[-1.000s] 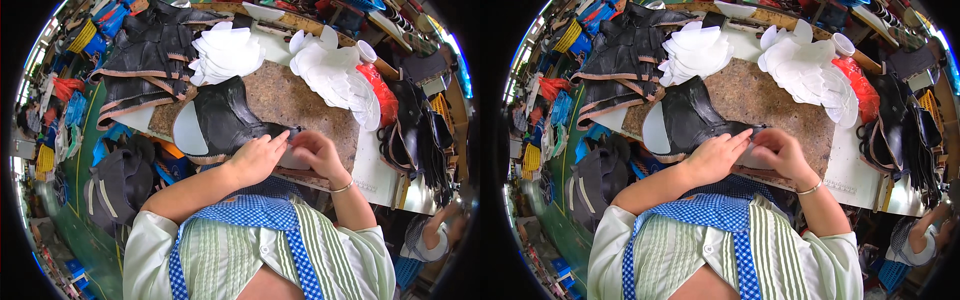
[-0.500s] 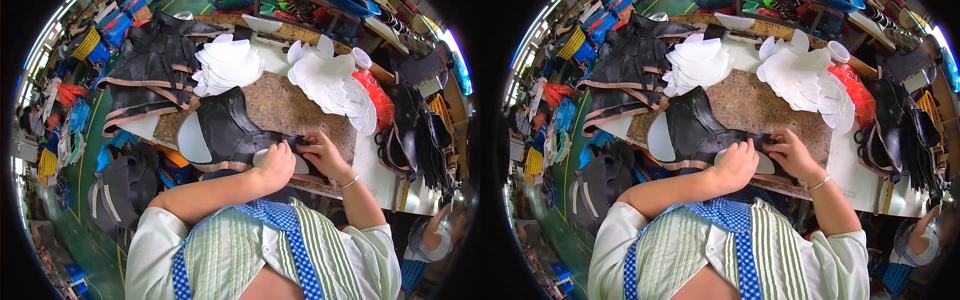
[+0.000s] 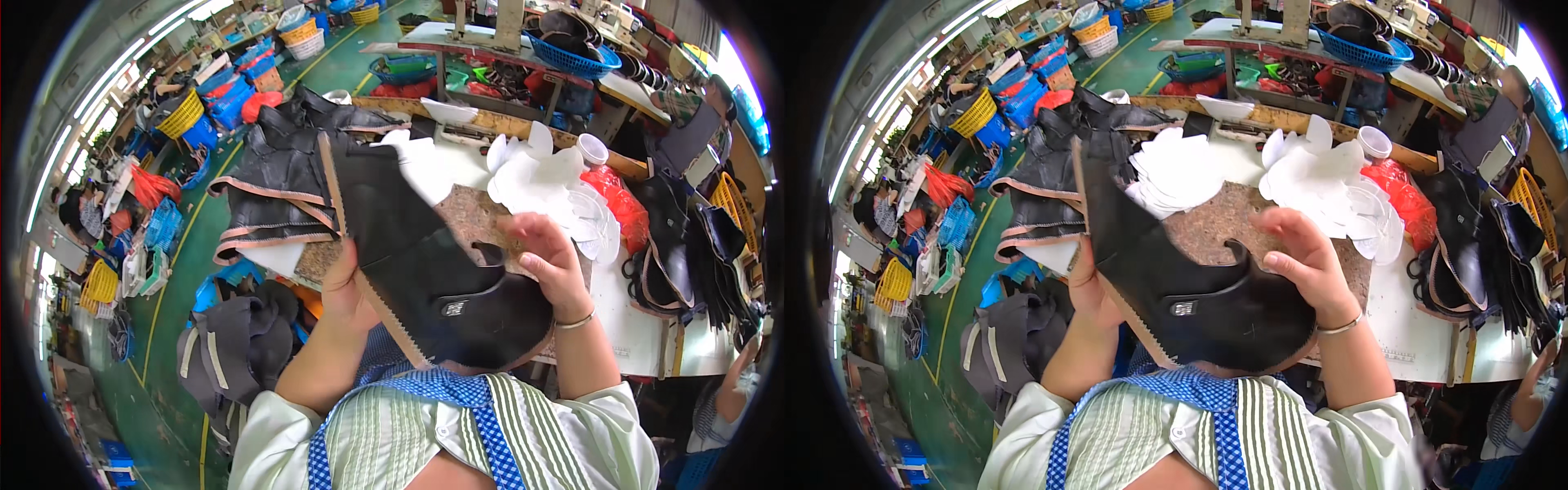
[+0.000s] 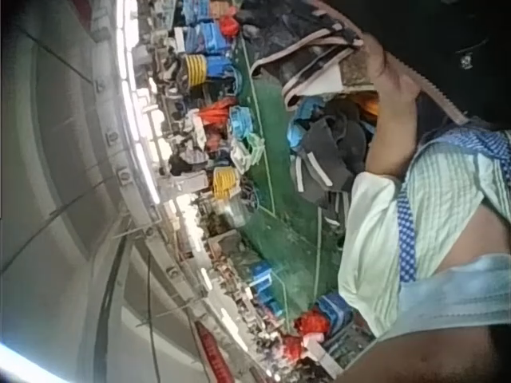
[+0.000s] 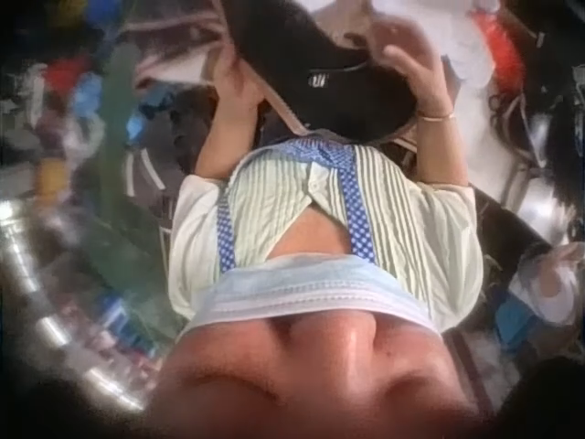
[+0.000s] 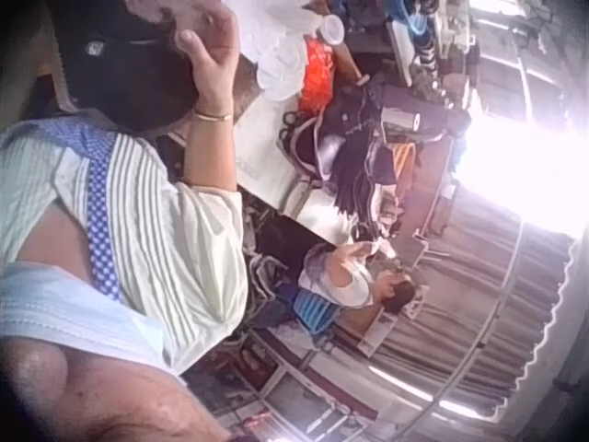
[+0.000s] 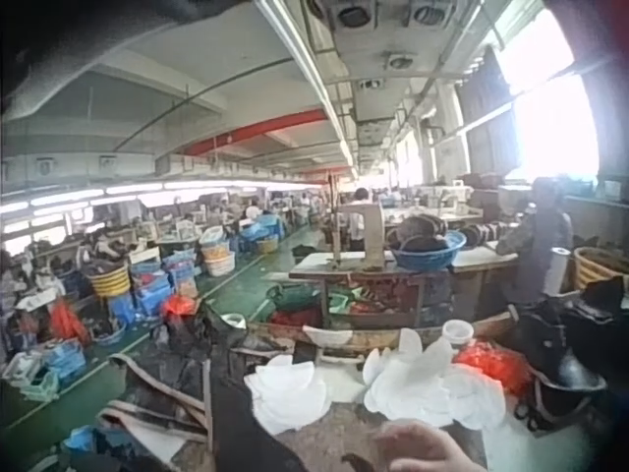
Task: Assembling shoe components by inserting white stiffeners into black leather upper pieces at a factory workbench.
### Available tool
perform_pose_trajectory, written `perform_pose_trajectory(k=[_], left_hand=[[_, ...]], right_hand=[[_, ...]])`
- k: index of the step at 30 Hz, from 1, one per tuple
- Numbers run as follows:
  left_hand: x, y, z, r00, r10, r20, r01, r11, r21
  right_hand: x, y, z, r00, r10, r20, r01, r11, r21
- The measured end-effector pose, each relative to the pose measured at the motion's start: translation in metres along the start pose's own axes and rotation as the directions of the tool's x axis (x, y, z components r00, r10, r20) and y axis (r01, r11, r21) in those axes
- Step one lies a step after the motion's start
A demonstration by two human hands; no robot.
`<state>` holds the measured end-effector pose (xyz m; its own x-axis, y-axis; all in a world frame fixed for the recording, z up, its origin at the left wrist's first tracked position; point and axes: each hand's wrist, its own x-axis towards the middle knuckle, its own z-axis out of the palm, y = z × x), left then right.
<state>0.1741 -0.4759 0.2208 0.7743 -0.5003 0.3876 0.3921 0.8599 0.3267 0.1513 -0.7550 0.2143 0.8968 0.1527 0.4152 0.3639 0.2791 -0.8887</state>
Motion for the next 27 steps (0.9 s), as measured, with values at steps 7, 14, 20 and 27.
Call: perform_pose_trajectory(k=[7,14,20,27], left_hand=[[-0.024,0.006,-0.042,1.000,-0.027,0.000,0.026,0.969,-0.244],[-0.027,0.026,-0.073,0.635,0.760,0.140,0.277,-0.393,0.877],[0.011,-0.016,0.030,0.976,0.076,0.206,-0.179,-0.269,0.946],[0.017,-0.020,0.036,0.982,0.053,0.184,-0.169,-0.212,0.963]], right_hand=[[0.022,0.010,0.024,0.832,0.393,0.392,-0.485,0.858,0.168],[0.014,0.001,0.038,0.984,0.174,0.046,-0.172,0.984,-0.045],[0.017,-0.022,0.058,0.992,-0.069,0.106,0.115,0.841,-0.529],[0.016,-0.051,0.063,0.925,-0.313,0.218,0.358,0.514,-0.779]])
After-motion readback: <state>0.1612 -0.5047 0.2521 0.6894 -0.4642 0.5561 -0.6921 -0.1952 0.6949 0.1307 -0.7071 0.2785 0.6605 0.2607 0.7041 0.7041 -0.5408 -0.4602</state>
